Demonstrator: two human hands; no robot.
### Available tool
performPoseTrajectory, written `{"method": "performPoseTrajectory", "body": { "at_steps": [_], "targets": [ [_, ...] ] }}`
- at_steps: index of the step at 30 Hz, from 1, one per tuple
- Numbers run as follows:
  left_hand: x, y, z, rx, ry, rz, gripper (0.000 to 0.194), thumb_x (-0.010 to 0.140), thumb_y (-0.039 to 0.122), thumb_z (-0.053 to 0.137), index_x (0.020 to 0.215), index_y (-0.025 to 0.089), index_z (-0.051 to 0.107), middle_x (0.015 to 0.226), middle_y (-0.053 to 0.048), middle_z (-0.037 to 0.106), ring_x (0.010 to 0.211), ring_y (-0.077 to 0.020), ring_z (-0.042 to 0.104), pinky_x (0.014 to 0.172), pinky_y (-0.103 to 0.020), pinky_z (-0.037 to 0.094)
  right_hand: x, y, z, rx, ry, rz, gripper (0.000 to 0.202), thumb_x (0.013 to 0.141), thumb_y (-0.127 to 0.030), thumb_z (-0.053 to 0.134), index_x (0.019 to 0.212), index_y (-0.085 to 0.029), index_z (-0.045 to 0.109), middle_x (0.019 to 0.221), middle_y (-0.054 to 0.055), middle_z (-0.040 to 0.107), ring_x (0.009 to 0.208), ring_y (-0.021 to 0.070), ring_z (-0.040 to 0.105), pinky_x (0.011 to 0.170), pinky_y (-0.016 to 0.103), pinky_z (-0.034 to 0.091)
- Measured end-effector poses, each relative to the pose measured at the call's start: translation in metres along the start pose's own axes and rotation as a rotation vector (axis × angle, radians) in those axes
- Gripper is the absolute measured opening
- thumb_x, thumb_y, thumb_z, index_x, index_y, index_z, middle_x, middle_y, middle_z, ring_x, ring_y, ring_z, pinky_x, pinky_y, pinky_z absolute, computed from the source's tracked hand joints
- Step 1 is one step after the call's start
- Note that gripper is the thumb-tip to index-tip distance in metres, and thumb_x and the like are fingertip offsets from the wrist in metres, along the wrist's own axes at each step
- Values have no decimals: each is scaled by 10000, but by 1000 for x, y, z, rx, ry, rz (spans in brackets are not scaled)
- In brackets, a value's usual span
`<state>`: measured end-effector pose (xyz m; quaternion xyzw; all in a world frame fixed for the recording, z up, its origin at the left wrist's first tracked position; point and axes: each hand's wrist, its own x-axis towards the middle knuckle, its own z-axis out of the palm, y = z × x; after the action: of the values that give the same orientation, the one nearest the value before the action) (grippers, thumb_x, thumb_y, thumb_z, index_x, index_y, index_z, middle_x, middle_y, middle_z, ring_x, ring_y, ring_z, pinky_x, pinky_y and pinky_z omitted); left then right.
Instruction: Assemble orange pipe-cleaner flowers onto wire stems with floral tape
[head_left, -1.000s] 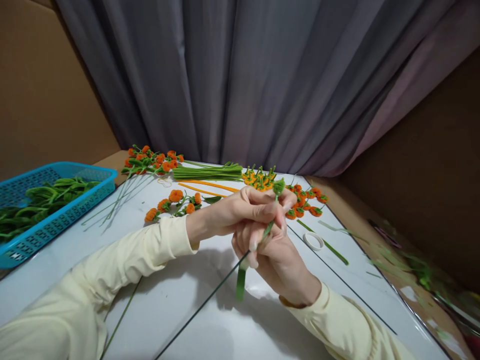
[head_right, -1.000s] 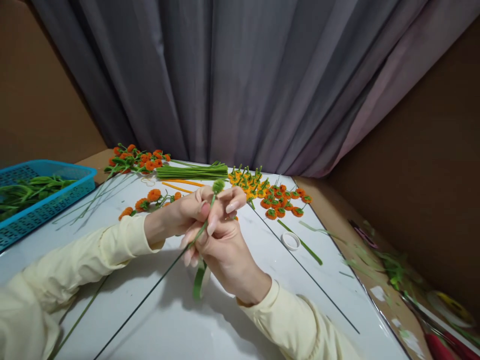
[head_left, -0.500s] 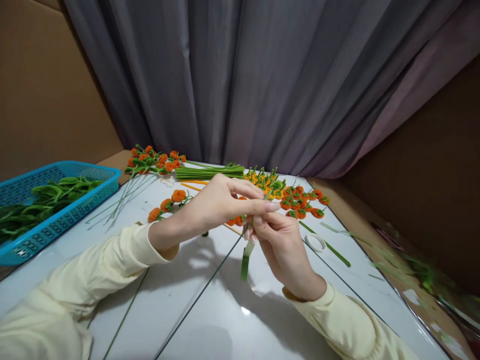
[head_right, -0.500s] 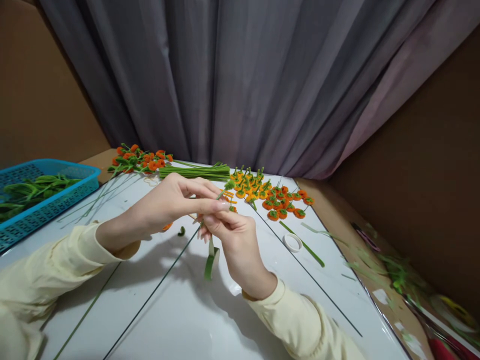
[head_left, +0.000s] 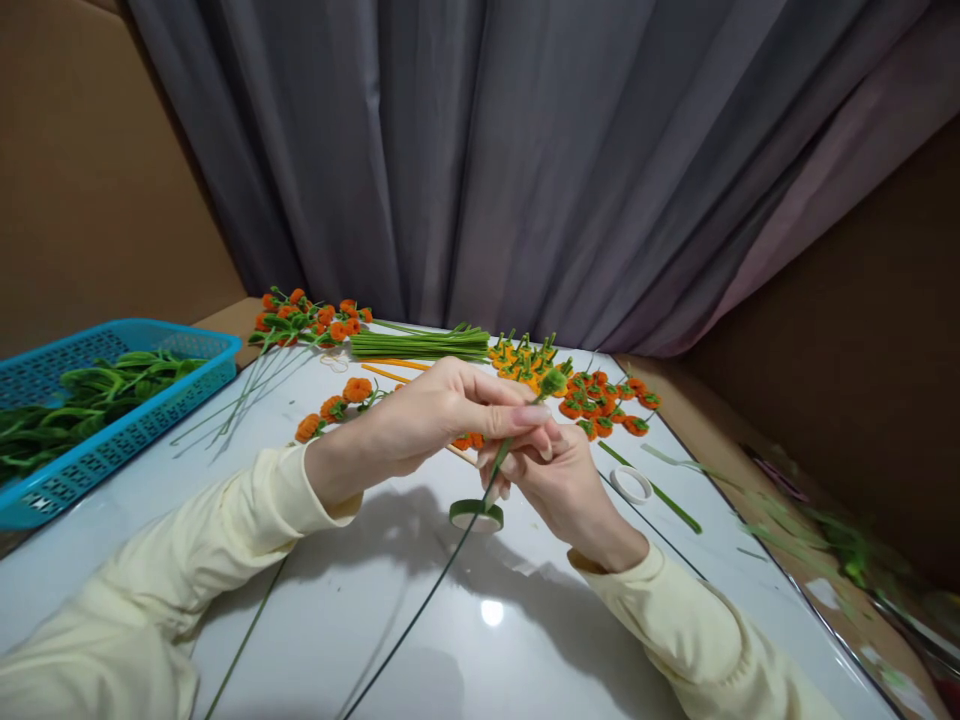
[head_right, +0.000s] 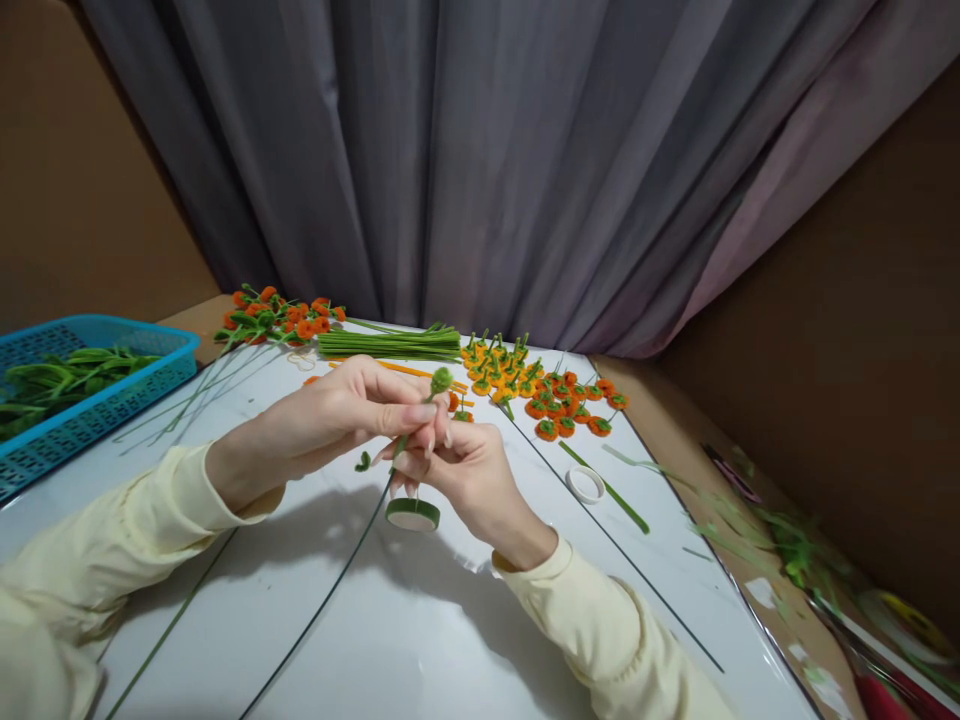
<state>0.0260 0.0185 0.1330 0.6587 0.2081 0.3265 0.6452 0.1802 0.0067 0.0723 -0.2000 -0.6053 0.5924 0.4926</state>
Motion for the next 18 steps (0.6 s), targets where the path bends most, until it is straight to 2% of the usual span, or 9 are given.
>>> {"method": "performPoseTrajectory", "body": {
  "at_steps": [2, 5, 8, 11, 14, 16, 18],
  "targets": [
    [3, -5, -2, -69, -71, 0, 266, 782, 396, 666, 679, 153, 700, 529, -11, 602, 439, -115, 564, 422, -220, 420, 0, 0, 3, 68, -18, 41, 232, 727, -374, 750, 666, -178, 643, 630, 6, 632, 484, 101, 542, 442, 220, 440],
    [12, -15, -4, -164, -155, 14, 279, 758, 424, 684, 687, 154, 690, 530, -3, 592, 383, -104, 545, 380, -212, 413, 1, -3, 7, 113, 35, 58, 312, 654, -412, 794, 605, -172, 600, 569, -13, 601, 436, 87, 511, 410, 205, 419],
    [22, -22, -7, -192, -187, -2, 322, 729, 458, 700, 683, 140, 674, 667, -20, 634, 380, -77, 539, 371, -195, 411, 3, -5, 8, 137, 114, 50, 295, 620, -358, 824, 588, -172, 597, 504, -35, 568, 413, 76, 493, 415, 190, 416],
    [26, -20, -11, -96, -181, -7, 372, 744, 507, 663, 740, 136, 690, 752, -35, 649, 430, -80, 559, 414, -202, 436, 4, -7, 7, 156, 145, 57, 288, 611, -324, 827, 580, -167, 587, 513, -23, 583, 430, 89, 512, 416, 197, 413],
    [23, -10, -14, 198, -55, 121, 357, 802, 482, 609, 855, 149, 725, 766, -42, 663, 596, -121, 609, 549, -226, 478, 5, -7, 6, 148, 164, 76, 268, 636, -337, 807, 599, -157, 613, 536, -3, 603, 446, 89, 512, 436, 203, 420],
    [18, -1, -15, 429, 94, 203, 301, 809, 428, 618, 876, 160, 737, 803, -42, 681, 735, -149, 618, 649, -236, 477, 5, -7, 6, 142, 166, 94, 233, 674, -323, 782, 615, -151, 636, 541, 1, 610, 434, 72, 491, 457, 198, 425],
    [11, 5, -13, 593, 257, 209, 245, 790, 383, 646, 859, 169, 743, 832, -32, 697, 795, -159, 614, 682, -228, 461, 4, -6, 6, 128, 179, 100, 201, 698, -293, 766, 623, -150, 646, 549, 3, 618, 430, 65, 482, 469, 197, 430]
  ]
}}
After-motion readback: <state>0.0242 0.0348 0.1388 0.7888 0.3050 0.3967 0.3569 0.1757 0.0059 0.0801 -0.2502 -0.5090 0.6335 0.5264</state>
